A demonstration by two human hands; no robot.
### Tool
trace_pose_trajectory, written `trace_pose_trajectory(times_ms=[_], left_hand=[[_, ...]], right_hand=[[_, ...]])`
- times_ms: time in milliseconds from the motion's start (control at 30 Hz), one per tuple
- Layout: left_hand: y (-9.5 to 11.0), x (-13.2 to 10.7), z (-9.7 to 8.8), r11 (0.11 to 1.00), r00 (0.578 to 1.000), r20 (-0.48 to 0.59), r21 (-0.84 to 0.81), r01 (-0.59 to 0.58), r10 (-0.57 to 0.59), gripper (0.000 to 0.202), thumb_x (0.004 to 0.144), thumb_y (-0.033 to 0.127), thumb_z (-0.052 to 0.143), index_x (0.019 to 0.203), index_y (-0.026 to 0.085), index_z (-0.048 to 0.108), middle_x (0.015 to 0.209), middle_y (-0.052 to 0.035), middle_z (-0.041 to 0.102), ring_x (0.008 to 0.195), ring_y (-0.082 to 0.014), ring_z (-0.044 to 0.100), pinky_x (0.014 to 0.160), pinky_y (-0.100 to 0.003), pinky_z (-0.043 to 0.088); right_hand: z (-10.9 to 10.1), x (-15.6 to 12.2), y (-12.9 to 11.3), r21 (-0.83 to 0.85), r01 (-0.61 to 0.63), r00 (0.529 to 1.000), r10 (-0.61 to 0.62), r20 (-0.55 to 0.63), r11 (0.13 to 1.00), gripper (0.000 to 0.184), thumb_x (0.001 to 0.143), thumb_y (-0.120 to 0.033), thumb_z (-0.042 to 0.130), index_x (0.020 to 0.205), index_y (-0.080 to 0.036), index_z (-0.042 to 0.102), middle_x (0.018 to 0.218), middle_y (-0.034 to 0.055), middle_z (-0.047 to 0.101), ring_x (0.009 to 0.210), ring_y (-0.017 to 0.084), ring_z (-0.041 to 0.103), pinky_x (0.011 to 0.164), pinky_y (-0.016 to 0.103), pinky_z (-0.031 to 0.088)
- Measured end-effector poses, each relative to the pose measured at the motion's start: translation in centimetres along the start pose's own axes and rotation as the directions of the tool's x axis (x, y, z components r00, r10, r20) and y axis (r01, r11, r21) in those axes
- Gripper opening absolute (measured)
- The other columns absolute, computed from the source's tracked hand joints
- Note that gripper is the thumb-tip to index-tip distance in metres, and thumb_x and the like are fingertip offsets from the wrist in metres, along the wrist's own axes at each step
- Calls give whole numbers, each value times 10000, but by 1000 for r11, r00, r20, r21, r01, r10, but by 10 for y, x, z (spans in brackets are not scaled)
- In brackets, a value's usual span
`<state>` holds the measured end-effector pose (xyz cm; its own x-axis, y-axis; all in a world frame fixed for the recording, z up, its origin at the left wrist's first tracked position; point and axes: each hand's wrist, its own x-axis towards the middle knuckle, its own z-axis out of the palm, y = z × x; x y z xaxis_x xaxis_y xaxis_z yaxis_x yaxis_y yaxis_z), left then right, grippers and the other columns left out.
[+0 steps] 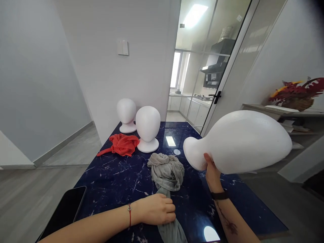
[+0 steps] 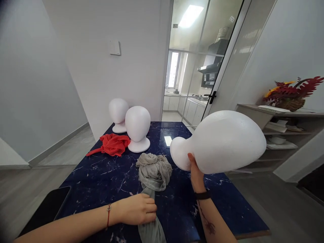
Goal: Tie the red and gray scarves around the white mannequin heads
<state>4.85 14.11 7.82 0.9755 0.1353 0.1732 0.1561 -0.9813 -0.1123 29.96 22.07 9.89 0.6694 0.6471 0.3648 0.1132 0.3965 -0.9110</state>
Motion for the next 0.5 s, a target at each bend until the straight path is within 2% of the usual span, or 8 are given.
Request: trace_pose_trajectory(times_ms=[100,167,233,300,333,400,433,500], left_hand=[[-29,2,-6,977,981,-78,110,185,-177,115,874,150,457,801,177,541,752,-40,585,683,-160,545,526,-265,426],[-51,4,-24,896,886,-187,56,441,-425,92,875,162,453,877,179,543,852,-52,600,761,-170,566,613,-271,467],[-72,3,-45,834,773,-333,-88,544,-540,180,863,262,499,1025,185,526,1078,-94,579,966,-204,559,795,-317,483],[-94,-8,-59,778,611,-504,-237,582,-610,243,867,289,473,1091,197,498,1157,-103,545,1067,-217,524,903,-352,448],[-106,-17,-62,734,495,-582,-295,611,-646,234,875,266,435,1092,200,495,1140,-102,547,1072,-216,522,920,-360,437],[-133,-43,-59,556,209,-678,-344,757,-705,274,861,243,414,1113,185,503,1149,-125,532,1123,-246,492,958,-404,404],[-146,-57,-55,412,98,-661,-338,846,-744,334,837,255,454,1159,179,497,1233,-146,484,1197,-279,436,1006,-448,354],[-169,-86,-42,114,-34,-510,-257,960,-859,526,768,362,571,1261,211,466,1423,-168,300,1328,-391,242,1029,-577,253]], right_hand=[[-1,-1,0,-22,-34,999,33,-7,999,706,653,-481,699,1270,-188,520,1338,50,498,1270,258,393,1156,439,153],[-2,0,2,-21,-68,997,67,-31,997,707,640,-493,705,1249,-176,537,1326,55,508,1259,265,406,1154,443,164],[-4,2,4,-23,-99,994,98,-54,995,696,634,-496,710,1230,-172,551,1316,56,515,1246,269,420,1153,448,173],[-5,3,7,-16,-91,993,89,-74,996,678,642,-491,708,1228,-190,551,1308,43,521,1247,267,420,1153,450,176],[-5,4,7,-3,-75,994,75,-86,997,675,647,-490,704,1237,-206,542,1307,32,519,1256,264,411,1155,451,173],[-4,4,7,18,-57,993,58,-102,998,677,652,-493,697,1253,-230,527,1313,19,511,1279,262,383,1159,454,154],[-3,3,6,20,-63,993,64,-100,998,679,651,-496,693,1254,-233,525,1316,19,508,1285,265,375,1161,456,145],[-2,-1,3,10,-88,993,89,-79,996,682,641,-502,690,1241,-218,534,1312,33,511,1280,276,378,1161,459,142]])
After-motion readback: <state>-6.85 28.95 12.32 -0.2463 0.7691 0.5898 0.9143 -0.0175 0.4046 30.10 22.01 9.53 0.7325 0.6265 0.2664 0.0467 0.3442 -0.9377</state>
